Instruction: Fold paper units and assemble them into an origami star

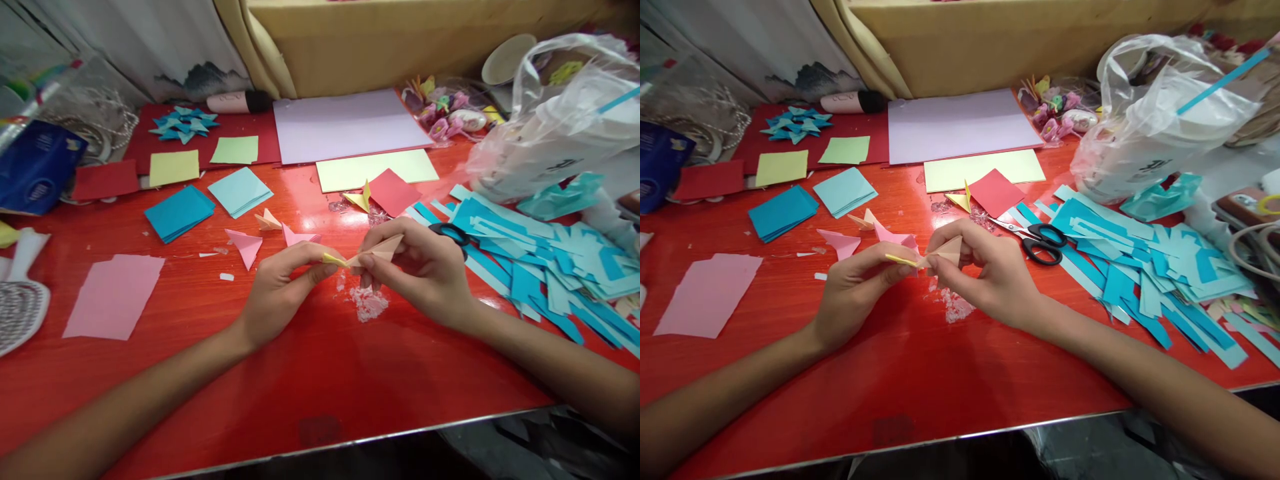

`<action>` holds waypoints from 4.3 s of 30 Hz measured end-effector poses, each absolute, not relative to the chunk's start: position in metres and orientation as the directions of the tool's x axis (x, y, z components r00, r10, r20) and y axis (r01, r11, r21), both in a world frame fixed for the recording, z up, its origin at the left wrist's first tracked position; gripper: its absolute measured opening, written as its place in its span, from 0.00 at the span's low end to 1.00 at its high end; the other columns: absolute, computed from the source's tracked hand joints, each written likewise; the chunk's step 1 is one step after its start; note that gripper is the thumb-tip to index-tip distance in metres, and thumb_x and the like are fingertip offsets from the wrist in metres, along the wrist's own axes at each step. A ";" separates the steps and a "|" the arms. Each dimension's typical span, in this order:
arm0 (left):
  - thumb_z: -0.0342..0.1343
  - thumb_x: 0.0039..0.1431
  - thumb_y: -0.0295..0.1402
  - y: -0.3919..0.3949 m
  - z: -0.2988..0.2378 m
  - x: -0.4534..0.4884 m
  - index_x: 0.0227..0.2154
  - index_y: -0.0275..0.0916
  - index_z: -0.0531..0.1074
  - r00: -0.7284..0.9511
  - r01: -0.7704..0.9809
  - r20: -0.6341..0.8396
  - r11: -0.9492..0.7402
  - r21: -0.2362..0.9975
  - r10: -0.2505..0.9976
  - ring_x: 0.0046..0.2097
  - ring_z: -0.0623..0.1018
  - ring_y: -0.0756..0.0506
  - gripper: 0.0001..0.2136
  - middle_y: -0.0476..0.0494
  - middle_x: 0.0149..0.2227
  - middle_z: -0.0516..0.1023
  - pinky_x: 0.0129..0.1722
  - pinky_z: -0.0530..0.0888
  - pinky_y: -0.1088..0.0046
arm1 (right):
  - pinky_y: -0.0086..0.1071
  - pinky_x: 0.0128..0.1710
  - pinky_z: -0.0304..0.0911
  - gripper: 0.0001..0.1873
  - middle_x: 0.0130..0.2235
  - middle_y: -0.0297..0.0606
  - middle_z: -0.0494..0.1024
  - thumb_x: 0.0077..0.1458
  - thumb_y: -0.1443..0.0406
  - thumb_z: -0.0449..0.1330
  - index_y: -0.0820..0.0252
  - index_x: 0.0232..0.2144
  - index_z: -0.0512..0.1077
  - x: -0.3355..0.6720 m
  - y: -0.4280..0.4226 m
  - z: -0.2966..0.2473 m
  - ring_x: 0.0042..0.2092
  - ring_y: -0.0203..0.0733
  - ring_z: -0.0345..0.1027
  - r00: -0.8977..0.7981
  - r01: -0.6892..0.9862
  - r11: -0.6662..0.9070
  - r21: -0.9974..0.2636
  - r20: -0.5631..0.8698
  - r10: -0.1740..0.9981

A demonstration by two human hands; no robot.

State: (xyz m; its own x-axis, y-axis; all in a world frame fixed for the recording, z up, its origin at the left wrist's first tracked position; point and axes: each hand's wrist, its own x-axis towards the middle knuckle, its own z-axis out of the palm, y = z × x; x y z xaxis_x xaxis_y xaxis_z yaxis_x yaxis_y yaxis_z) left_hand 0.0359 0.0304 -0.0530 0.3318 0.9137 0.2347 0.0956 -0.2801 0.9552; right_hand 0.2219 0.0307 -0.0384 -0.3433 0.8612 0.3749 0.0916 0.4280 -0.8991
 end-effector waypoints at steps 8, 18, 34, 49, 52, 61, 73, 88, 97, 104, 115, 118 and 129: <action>0.54 0.58 0.29 0.029 -0.052 0.035 0.33 0.41 0.75 0.320 0.181 0.253 -0.321 0.929 0.913 0.38 0.75 0.51 0.05 0.51 0.35 0.78 0.45 0.71 0.73 | 0.26 0.20 0.65 0.02 0.25 0.32 0.72 0.56 0.69 0.58 0.63 0.33 0.67 0.221 0.031 -0.038 0.24 0.30 0.68 -0.337 0.046 0.290 -0.956 0.258 0.905; 0.54 0.59 0.31 0.027 -0.050 0.035 0.32 0.39 0.75 0.329 0.210 0.233 -0.312 0.927 0.915 0.35 0.76 0.52 0.05 0.50 0.34 0.79 0.38 0.72 0.78 | 0.28 0.25 0.65 0.07 0.23 0.30 0.72 0.53 0.75 0.57 0.62 0.35 0.66 0.221 0.026 -0.040 0.26 0.32 0.68 -0.327 0.360 0.632 -0.686 0.541 0.774; 0.55 0.58 0.32 0.024 -0.049 0.035 0.32 0.40 0.74 0.301 0.289 0.229 -0.317 0.903 0.926 0.31 0.75 0.54 0.05 0.52 0.29 0.78 0.34 0.71 0.81 | 0.25 0.23 0.62 0.08 0.21 0.28 0.72 0.51 0.76 0.58 0.61 0.33 0.66 0.223 0.026 -0.039 0.22 0.30 0.66 -0.364 0.431 0.698 -0.572 0.597 0.714; 0.55 0.58 0.32 0.025 -0.051 0.035 0.32 0.42 0.75 0.294 0.259 0.249 -0.328 0.909 0.923 0.34 0.77 0.51 0.04 0.51 0.33 0.79 0.37 0.73 0.76 | 0.25 0.24 0.63 0.07 0.28 0.32 0.76 0.55 0.72 0.55 0.56 0.35 0.67 0.223 0.026 -0.037 0.25 0.32 0.69 -0.426 0.453 0.716 -0.531 0.577 0.697; 0.55 0.58 0.31 0.025 -0.052 0.034 0.32 0.43 0.75 0.299 0.253 0.273 -0.352 0.901 0.915 0.35 0.77 0.52 0.04 0.52 0.33 0.79 0.37 0.73 0.76 | 0.25 0.24 0.63 0.07 0.29 0.32 0.77 0.55 0.72 0.55 0.56 0.35 0.67 0.223 0.025 -0.037 0.26 0.32 0.69 -0.431 0.458 0.717 -0.525 0.574 0.696; 0.56 0.57 0.34 0.024 -0.052 0.036 0.37 0.41 0.72 0.268 0.266 0.169 -0.241 0.933 0.948 0.39 0.79 0.50 0.06 0.50 0.36 0.80 0.39 0.74 0.77 | 0.27 0.28 0.65 0.06 0.28 0.32 0.75 0.58 0.65 0.55 0.60 0.39 0.65 0.223 0.034 -0.043 0.28 0.32 0.70 -0.369 0.320 0.497 -0.807 0.377 0.850; 0.49 0.61 0.40 0.028 -0.053 0.034 0.30 0.39 0.72 0.332 0.338 0.070 -0.188 0.922 0.941 0.26 0.70 0.52 0.11 0.51 0.24 0.71 0.25 0.65 0.77 | 0.24 0.19 0.55 0.15 0.19 0.29 0.69 0.58 0.57 0.55 0.62 0.26 0.66 0.220 0.038 -0.050 0.19 0.27 0.59 -0.344 0.283 0.201 -0.938 0.097 0.934; 0.48 0.61 0.40 0.030 -0.051 0.035 0.37 0.38 0.70 0.400 0.285 -0.043 -0.080 0.955 0.915 0.28 0.71 0.52 0.11 0.49 0.28 0.74 0.28 0.66 0.76 | 0.24 0.20 0.53 0.15 0.18 0.27 0.65 0.60 0.56 0.52 0.61 0.28 0.66 0.212 0.031 -0.062 0.18 0.28 0.56 -0.330 0.224 0.118 -0.967 0.039 0.943; 0.51 0.59 0.37 0.027 -0.044 0.037 0.26 0.36 0.68 0.570 0.322 -0.009 -0.214 0.922 0.821 0.26 0.65 0.54 0.10 0.51 0.25 0.68 0.26 0.63 0.77 | 0.26 0.25 0.56 0.19 0.26 0.32 0.68 0.62 0.53 0.45 0.61 0.36 0.66 0.220 0.056 -0.065 0.24 0.31 0.59 -0.300 0.124 0.122 -0.985 0.080 0.951; 0.51 0.59 0.39 0.029 -0.051 0.036 0.27 0.37 0.67 0.568 0.243 -0.045 -0.115 0.963 0.822 0.26 0.65 0.53 0.11 0.51 0.24 0.68 0.25 0.61 0.76 | 0.32 0.33 0.62 0.30 0.46 0.43 0.65 0.48 0.62 0.62 0.57 0.54 0.60 0.207 0.085 -0.071 0.36 0.37 0.63 -0.616 0.452 0.537 -0.712 0.187 0.765; 0.53 0.58 0.36 0.031 -0.053 0.036 0.33 0.37 0.67 0.405 0.098 -0.075 0.038 0.994 0.911 0.34 0.72 0.51 0.07 0.49 0.30 0.72 0.33 0.67 0.76 | 0.30 0.33 0.61 0.04 0.33 0.37 0.71 0.56 0.68 0.55 0.62 0.33 0.70 0.206 0.095 -0.073 0.33 0.34 0.64 -0.565 0.365 0.679 -0.637 0.429 0.705; 0.55 0.56 0.34 0.033 -0.055 0.037 0.36 0.38 0.65 0.321 -0.013 -0.100 0.110 0.994 0.942 0.38 0.75 0.49 0.08 0.46 0.35 0.76 0.36 0.69 0.75 | 0.30 0.30 0.60 0.04 0.32 0.35 0.71 0.56 0.66 0.55 0.60 0.34 0.69 0.208 0.096 -0.072 0.29 0.32 0.64 -0.423 0.302 0.455 -0.838 0.310 0.851; 0.53 0.58 0.36 0.035 -0.059 0.037 0.38 0.40 0.66 0.228 -0.006 -0.094 0.098 0.995 0.969 0.32 0.72 0.52 0.08 0.52 0.28 0.71 0.33 0.67 0.77 | 0.30 0.36 0.57 0.09 0.34 0.34 0.72 0.56 0.63 0.56 0.60 0.29 0.73 0.213 0.101 -0.070 0.31 0.32 0.61 -0.368 0.103 0.218 -0.970 0.167 0.915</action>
State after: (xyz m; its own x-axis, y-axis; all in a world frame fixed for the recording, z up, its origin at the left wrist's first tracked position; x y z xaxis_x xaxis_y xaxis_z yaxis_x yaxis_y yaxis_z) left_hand 0.0374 0.0350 -0.0591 0.2276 0.9692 -0.0940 -0.0063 0.0980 0.9952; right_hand 0.2126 0.1009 -0.0696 -0.3680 0.9147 0.1669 0.1030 0.2185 -0.9704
